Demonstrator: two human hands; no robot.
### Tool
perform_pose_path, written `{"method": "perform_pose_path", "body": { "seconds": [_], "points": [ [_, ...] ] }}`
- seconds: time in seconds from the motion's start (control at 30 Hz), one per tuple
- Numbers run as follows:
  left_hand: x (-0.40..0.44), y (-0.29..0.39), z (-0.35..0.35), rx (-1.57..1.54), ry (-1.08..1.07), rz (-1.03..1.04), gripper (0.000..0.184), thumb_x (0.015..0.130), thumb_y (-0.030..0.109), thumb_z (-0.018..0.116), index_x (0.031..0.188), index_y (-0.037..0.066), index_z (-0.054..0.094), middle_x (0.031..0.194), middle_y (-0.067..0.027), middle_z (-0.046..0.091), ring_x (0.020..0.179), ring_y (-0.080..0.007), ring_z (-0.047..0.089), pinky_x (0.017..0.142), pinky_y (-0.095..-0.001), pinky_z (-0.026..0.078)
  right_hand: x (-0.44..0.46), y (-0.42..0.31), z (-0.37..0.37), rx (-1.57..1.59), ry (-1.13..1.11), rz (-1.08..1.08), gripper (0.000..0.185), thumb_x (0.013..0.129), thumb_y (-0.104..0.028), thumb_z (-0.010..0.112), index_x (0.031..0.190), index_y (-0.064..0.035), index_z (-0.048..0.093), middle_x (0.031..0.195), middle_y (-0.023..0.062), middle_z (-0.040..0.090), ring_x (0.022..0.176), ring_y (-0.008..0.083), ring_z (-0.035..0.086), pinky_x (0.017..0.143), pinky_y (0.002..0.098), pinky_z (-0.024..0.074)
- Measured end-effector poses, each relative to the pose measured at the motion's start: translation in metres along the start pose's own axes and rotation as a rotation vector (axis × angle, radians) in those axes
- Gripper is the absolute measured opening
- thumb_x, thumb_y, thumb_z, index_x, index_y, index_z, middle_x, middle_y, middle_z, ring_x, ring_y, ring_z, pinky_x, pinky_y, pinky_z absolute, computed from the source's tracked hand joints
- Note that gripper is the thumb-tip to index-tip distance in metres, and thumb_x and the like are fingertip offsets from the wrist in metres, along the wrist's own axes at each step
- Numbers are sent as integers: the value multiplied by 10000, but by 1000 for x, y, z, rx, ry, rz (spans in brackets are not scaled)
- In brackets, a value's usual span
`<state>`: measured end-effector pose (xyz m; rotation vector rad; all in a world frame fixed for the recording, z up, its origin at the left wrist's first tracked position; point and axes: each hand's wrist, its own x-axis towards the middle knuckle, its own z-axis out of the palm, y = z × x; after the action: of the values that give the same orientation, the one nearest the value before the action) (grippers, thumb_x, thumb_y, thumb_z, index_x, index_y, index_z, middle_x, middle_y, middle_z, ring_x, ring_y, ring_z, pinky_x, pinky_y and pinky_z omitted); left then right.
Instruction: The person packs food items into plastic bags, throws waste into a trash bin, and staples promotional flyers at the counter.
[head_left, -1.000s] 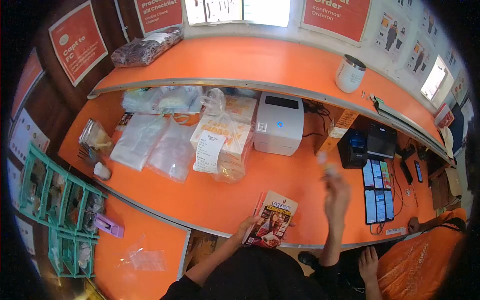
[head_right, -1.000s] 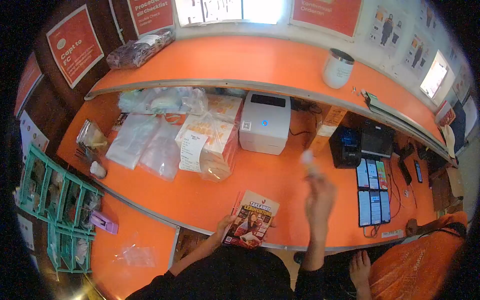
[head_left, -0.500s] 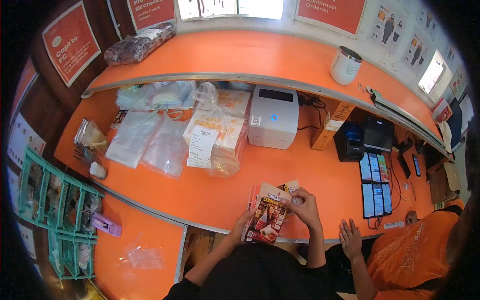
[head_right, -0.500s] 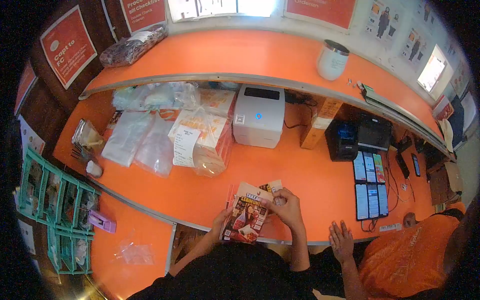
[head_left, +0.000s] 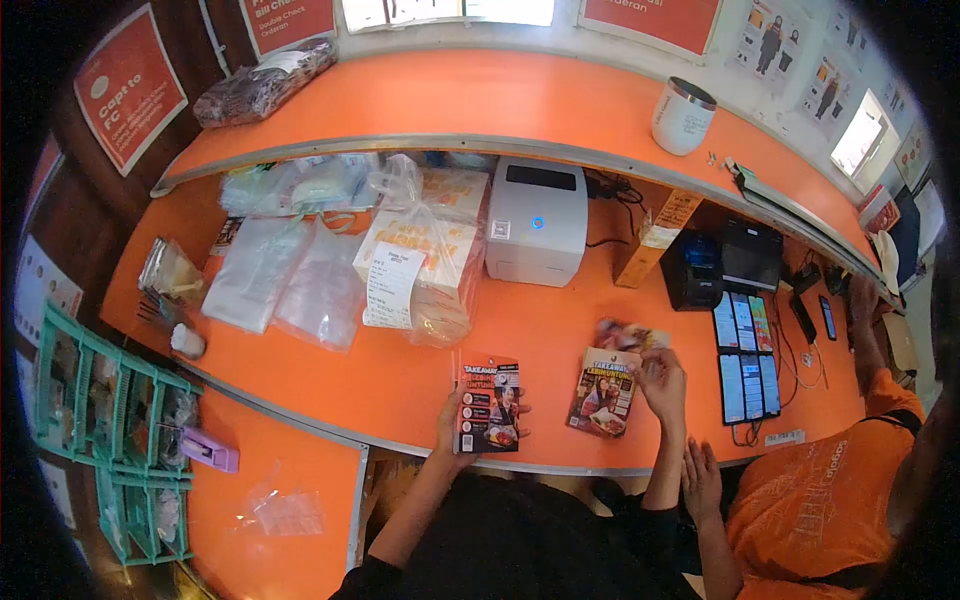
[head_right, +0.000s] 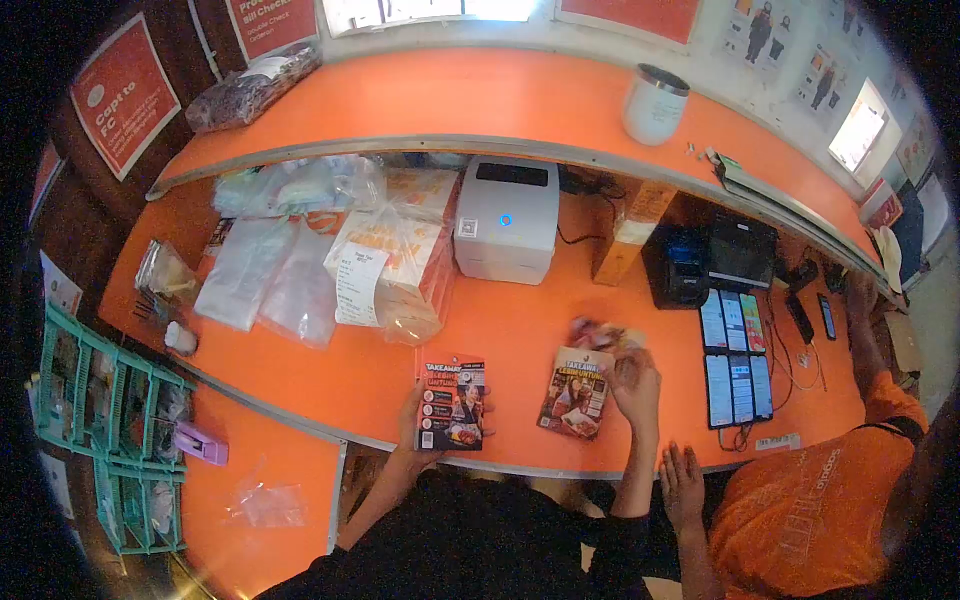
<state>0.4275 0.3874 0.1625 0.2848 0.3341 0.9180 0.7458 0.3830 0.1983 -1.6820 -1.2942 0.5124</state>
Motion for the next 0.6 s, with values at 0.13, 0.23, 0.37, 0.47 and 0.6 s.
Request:
{"method": "perform_pose_path", "body": {
  "seconds": [0.13,0.23,0.37,0.47,0.6],
  "points": [
    [4,-3,8,-78,-164,-78,862,847,647,383,1385,-21,298,1287,-256,464,1088,-378,551,847,-587,484,7,-15,-8,-481,160,-273,256,837,-196,653,946,29,601,902,164,595,871,359,575,737,417,466],
    [3,-8,20,-66,-147,-135,857,851,632,388,1384,-32,293,1295,-275,453,1087,-383,551,842,-571,491,-1,-43,10,-453,98,-350,269,835,-200,638,983,23,608,956,175,610,933,365,567,813,420,446],
    [3,-12,22,-21,-142,-211,730,890,537,425,1351,-25,358,1258,-274,493,1061,-409,567,884,-580,472,-15,-75,39,-290,-217,-531,354,816,-269,656,1042,2,620,1038,185,618,1004,364,553,887,435,414],
    [4,-17,18,-95,-207,-203,684,892,501,450,1327,-22,382,1206,-268,529,1038,-397,583,874,-562,488,-24,-81,49,-305,-365,-544,456,789,-341,685,1100,-16,618,1090,192,609,1040,369,549,915,436,409],
    [6,-20,35,-67,-144,-236,686,910,533,390,1333,-7,379,1180,-248,553,1003,-387,604,874,-552,495,-31,-80,46,-193,-393,-358,535,752,-387,724,1135,-28,619,1084,189,600,1047,359,558,911,433,426]
  ]
}}
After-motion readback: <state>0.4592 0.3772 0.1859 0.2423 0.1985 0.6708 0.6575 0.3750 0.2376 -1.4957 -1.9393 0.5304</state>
